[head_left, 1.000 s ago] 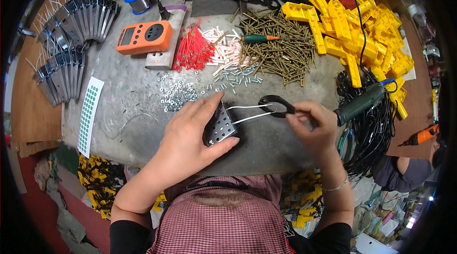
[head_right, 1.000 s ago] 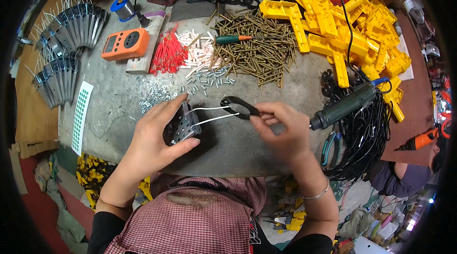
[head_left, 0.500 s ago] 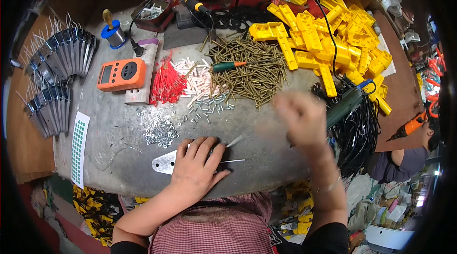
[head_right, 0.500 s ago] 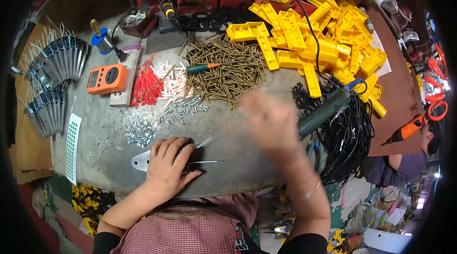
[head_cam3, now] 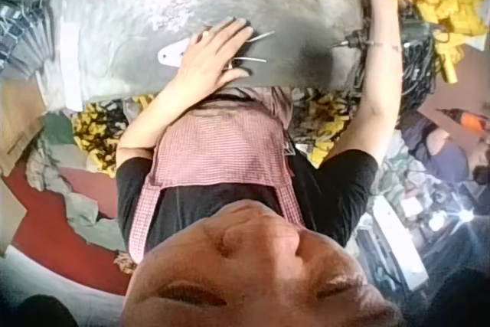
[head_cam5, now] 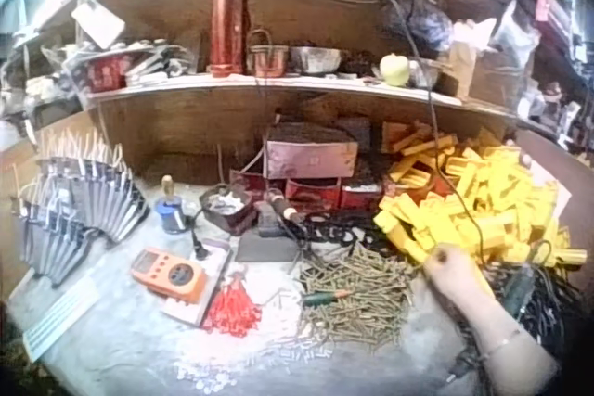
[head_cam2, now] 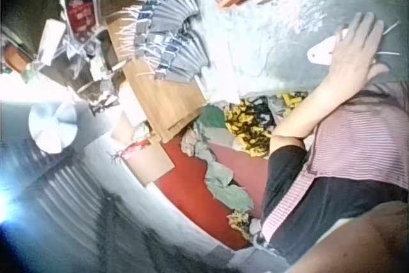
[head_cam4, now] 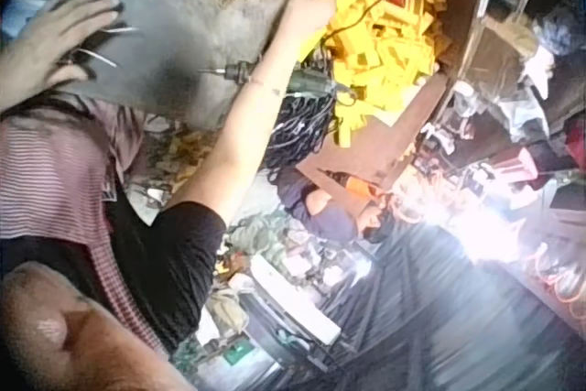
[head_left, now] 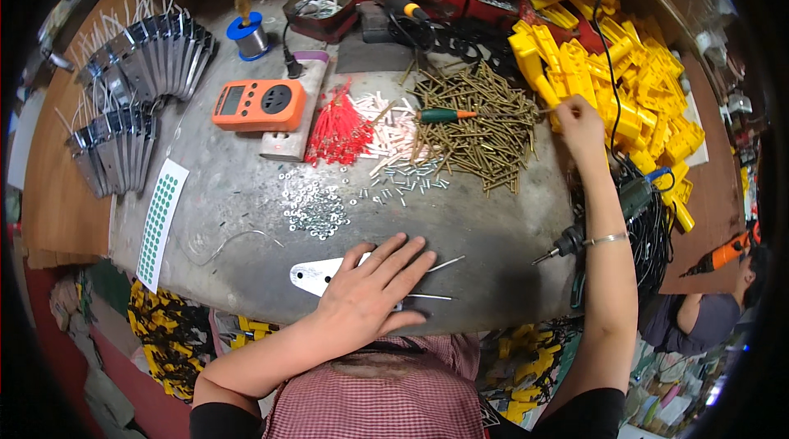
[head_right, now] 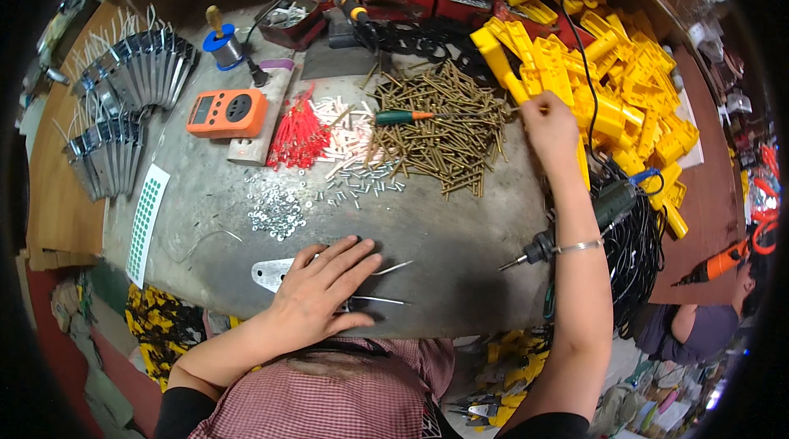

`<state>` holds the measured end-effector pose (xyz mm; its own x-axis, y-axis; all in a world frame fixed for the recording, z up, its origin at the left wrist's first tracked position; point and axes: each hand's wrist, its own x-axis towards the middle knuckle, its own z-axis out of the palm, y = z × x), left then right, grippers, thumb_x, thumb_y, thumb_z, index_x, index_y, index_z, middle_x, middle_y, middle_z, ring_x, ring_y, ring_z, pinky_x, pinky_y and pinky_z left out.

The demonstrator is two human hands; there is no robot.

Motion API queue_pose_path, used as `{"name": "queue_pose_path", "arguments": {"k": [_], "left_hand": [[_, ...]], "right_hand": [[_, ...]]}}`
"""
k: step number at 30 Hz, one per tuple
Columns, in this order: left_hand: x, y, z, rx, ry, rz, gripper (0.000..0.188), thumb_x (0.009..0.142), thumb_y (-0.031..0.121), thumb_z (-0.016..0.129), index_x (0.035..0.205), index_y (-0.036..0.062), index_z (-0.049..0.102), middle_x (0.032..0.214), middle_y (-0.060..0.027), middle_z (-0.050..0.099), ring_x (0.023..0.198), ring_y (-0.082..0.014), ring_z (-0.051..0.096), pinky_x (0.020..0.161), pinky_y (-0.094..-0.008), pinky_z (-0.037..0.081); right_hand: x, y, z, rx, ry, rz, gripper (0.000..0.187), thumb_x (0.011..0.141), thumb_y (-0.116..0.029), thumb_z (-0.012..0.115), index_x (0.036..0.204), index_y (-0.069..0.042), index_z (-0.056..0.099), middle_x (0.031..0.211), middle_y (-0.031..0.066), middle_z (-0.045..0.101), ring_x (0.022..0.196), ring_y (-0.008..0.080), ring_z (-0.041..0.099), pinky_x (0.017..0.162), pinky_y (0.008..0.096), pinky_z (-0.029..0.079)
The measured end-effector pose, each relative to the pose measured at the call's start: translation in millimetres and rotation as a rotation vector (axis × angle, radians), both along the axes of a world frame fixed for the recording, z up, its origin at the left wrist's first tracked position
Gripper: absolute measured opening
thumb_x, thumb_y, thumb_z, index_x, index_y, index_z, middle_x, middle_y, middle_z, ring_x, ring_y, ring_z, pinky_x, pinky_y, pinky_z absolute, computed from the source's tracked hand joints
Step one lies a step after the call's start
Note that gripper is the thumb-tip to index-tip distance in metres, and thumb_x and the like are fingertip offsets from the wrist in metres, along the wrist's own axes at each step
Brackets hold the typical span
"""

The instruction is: Assembling a yellow handheld electronic tool using screws, internal wiring, and a soldering iron.

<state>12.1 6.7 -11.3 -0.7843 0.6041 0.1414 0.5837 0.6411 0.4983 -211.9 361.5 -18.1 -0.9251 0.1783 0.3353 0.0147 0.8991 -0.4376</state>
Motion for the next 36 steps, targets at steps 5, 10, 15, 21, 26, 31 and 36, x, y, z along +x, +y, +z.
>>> {"name": "queue_pose_path", "arguments": {"k": [5, 10, 15, 21, 26, 31, 36], "left_hand": [[-3, -19, 7, 0.312, -0.181, 0.003, 0.087, 0.075, 0.049, 0.075, 0.144, 0.0094, 0.041, 0.150, -0.0213, 0.034, 0.133, -0.0410, 0.039, 0.108, -0.0490, 0.032], [-5, -40, 16, 0.436, -0.024, 0.072, 0.082, 0.074, 0.039, 0.079, 0.141, 0.0057, 0.045, 0.148, -0.0202, 0.037, 0.132, -0.0382, 0.042, 0.105, -0.0465, 0.039], [-7, -53, 46, 0.773, -0.252, 0.294, 0.078, 0.067, 0.025, 0.086, 0.134, 0.0041, 0.052, 0.136, -0.0164, 0.052, 0.126, -0.0341, 0.050, 0.104, -0.0430, 0.042], [14, -73, 36, 1.129, -0.710, 0.513, 0.068, 0.077, 0.048, 0.069, 0.124, -0.0011, 0.059, 0.117, -0.0142, 0.064, 0.105, -0.0254, 0.063, 0.087, -0.0358, 0.052], [1, -78, 39, 1.513, -0.686, 0.633, 0.097, 0.073, 0.065, 0.067, 0.135, -0.0055, 0.043, 0.116, -0.0170, 0.061, 0.099, -0.0266, 0.066, 0.079, -0.0348, 0.057], [10, -90, 36, 1.420, -0.641, 0.693, 0.102, 0.072, 0.068, 0.066, 0.137, -0.0062, 0.040, 0.115, -0.0166, 0.061, 0.096, -0.0262, 0.067, 0.073, -0.0329, 0.059], [7, -92, 32, 1.412, -0.644, 0.634, 0.096, 0.076, 0.064, 0.064, 0.137, -0.0067, 0.041, 0.114, -0.0159, 0.062, 0.096, -0.0252, 0.067, 0.075, -0.0323, 0.057]], "right_hand": [[18, -6, 15, -0.188, -0.095, 0.032, 0.031, 0.084, -0.029, 0.073, 0.090, 0.001, 0.065, 0.079, 0.0125, 0.067, 0.076, 0.0252, 0.065, 0.074, 0.0344, 0.049], [59, -40, 55, -0.150, 0.302, 0.008, 0.023, 0.088, -0.019, 0.069, 0.093, 0.002, 0.062, 0.084, 0.0105, 0.068, 0.077, 0.0192, 0.063, 0.074, 0.0301, 0.049], [161, -145, 99, -0.582, -0.261, 0.726, 0.023, 0.086, -0.020, 0.070, 0.089, -0.001, 0.058, 0.080, 0.0069, 0.066, 0.072, 0.0167, 0.065, 0.064, 0.0265, 0.051], [81, -177, 74, -0.287, -0.345, 0.610, 0.022, 0.080, -0.019, 0.072, 0.092, 0.000, 0.067, 0.084, 0.0118, 0.067, 0.072, 0.0240, 0.064, 0.068, 0.0352, 0.050], [47, -195, 17, 0.322, -0.097, 0.569, 0.014, 0.074, -0.015, 0.067, 0.079, -0.003, 0.062, 0.083, 0.0148, 0.063, 0.077, 0.0343, 0.064, 0.068, 0.0437, 0.051], [37, -211, 32, 0.239, -0.092, 0.693, 0.012, 0.073, -0.012, 0.065, 0.077, -0.003, 0.058, 0.082, 0.0133, 0.062, 0.076, 0.0334, 0.063, 0.069, 0.0443, 0.052], [10, -232, 19, 0.360, 0.112, 1.045, 0.008, 0.076, -0.004, 0.058, 0.083, 0.000, 0.058, 0.082, 0.0147, 0.060, 0.082, 0.0338, 0.062, 0.070, 0.0435, 0.051]]}}
